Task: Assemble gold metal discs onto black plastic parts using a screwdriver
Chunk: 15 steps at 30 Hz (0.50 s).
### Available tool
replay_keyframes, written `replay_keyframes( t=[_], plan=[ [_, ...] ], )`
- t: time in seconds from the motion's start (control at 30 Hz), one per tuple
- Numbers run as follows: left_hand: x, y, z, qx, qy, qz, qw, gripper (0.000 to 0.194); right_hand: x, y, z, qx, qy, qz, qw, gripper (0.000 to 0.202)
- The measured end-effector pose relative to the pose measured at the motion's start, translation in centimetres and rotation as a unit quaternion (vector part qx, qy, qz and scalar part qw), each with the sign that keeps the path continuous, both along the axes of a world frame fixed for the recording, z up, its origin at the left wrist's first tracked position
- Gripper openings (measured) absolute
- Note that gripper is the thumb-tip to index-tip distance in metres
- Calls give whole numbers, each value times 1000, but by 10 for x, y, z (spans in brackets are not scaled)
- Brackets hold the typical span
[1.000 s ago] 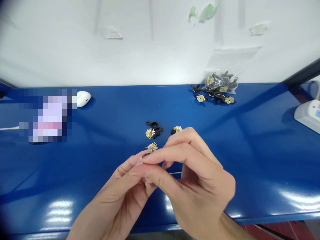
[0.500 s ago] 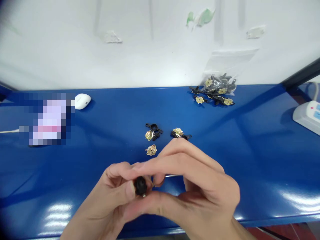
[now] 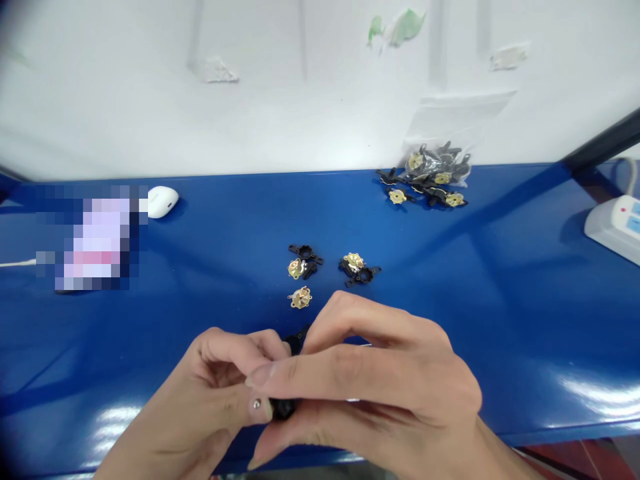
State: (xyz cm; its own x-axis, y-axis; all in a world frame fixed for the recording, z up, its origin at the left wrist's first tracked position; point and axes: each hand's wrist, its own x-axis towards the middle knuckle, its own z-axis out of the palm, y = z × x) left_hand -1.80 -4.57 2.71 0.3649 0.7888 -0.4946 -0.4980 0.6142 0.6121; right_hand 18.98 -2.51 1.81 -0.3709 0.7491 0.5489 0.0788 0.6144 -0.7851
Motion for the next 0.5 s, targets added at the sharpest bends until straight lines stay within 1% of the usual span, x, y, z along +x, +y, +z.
replay_keyframes(
  t=[0.07, 0.1, 0.17, 0.27, 0.33, 0.4, 0.5],
  plan=[
    [-1, -1, -2, -3, 3, -7, 1000, 20, -1, -4, -4, 4, 12, -8, 1000, 26],
    [-2, -1, -3, -6, 3, -16, 1000, 17, -1, -6, -6, 0, 13, -14, 1000, 25],
    [-3, -2, -5, -13, -4, -25, 1000, 11, -2, -9, -10, -18, -1, -29, 999, 31],
    [-3, -1, -7, -18, -10, -13, 1000, 8, -4, -10, -14, -54, -8, -75, 996, 40],
    [-1, 0, -8, -26, -9, -5, 1000, 8, -6, -8, -16, -81, -2, -100, 992, 37],
    [0, 2, -9, -51, -6, 2, 999, 7, -7, -4, -17, -100, -4, -114, 988, 33],
    [1, 4, -11, -76, 17, 20, 997, 18, -9, 2, -13, -109, -25, -123, 986, 23]
  ],
)
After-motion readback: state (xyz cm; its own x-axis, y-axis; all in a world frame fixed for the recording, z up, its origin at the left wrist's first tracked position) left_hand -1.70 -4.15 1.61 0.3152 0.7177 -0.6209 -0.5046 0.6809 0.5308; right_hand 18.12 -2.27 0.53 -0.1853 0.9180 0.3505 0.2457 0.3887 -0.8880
